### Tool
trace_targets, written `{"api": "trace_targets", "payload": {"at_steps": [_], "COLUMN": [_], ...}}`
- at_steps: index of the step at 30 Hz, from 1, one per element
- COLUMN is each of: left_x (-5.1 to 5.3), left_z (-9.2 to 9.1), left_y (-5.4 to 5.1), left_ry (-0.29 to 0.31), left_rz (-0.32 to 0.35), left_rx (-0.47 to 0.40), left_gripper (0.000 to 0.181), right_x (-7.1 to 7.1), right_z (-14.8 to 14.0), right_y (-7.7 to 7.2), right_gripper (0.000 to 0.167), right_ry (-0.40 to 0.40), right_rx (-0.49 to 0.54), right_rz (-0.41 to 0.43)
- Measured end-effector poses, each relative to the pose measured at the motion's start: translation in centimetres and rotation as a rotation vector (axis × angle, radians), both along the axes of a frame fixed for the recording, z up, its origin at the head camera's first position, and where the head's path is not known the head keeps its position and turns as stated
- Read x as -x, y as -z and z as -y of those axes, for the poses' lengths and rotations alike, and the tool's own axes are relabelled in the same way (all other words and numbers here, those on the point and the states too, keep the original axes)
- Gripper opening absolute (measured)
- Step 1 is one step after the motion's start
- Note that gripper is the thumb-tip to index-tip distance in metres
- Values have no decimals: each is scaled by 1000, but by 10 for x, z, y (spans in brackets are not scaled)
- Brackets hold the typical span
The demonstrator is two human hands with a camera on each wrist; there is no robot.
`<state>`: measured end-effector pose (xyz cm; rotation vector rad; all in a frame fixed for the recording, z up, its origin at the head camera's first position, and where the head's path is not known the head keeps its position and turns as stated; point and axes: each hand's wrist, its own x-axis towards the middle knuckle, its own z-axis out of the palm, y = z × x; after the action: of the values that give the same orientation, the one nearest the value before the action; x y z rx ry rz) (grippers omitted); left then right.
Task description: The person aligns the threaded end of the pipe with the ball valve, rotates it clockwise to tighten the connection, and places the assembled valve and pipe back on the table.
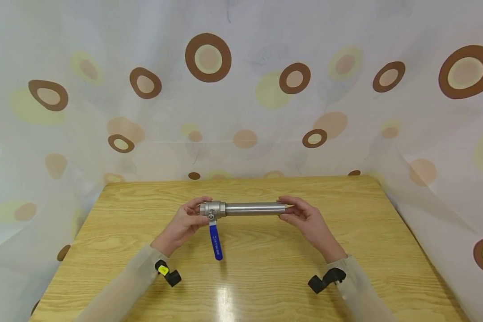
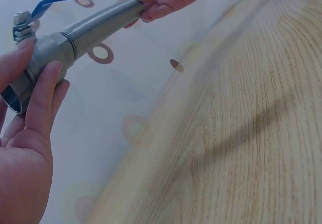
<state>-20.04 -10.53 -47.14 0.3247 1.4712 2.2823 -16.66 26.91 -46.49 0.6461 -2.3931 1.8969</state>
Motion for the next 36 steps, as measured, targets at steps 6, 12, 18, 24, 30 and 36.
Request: {"api": "trace_targets", "payload": {"at_steps": [6,12,18,24,30,36], "left_x": [0,0,1,2,3,1], "left_z": [0,-1,-1,-1,-1,-1], "left_y": [1,1,1,2,2,2], "left_ry": [6,12,12,20,20,15], "left_rz": [2,0,-6,-12,-7,-6], "left_rx": [1,-9,-16,-17,-34,-18], "left_gripper": [56,57,57,57,59,58], "right_x": [-1,-2,-1,-1,0,0], "right_z": [-1,-2,-3,-3,-3,-1], "right_y": [0,1,0,1,1,1], "right_gripper": [40,41,44,40,43,41], "right_ry": [40,49,37,83,76,85], "right_rx": [-23,-18,9,-52,-43,-28], "right_rz": [22,19,24,20,10,19]}}
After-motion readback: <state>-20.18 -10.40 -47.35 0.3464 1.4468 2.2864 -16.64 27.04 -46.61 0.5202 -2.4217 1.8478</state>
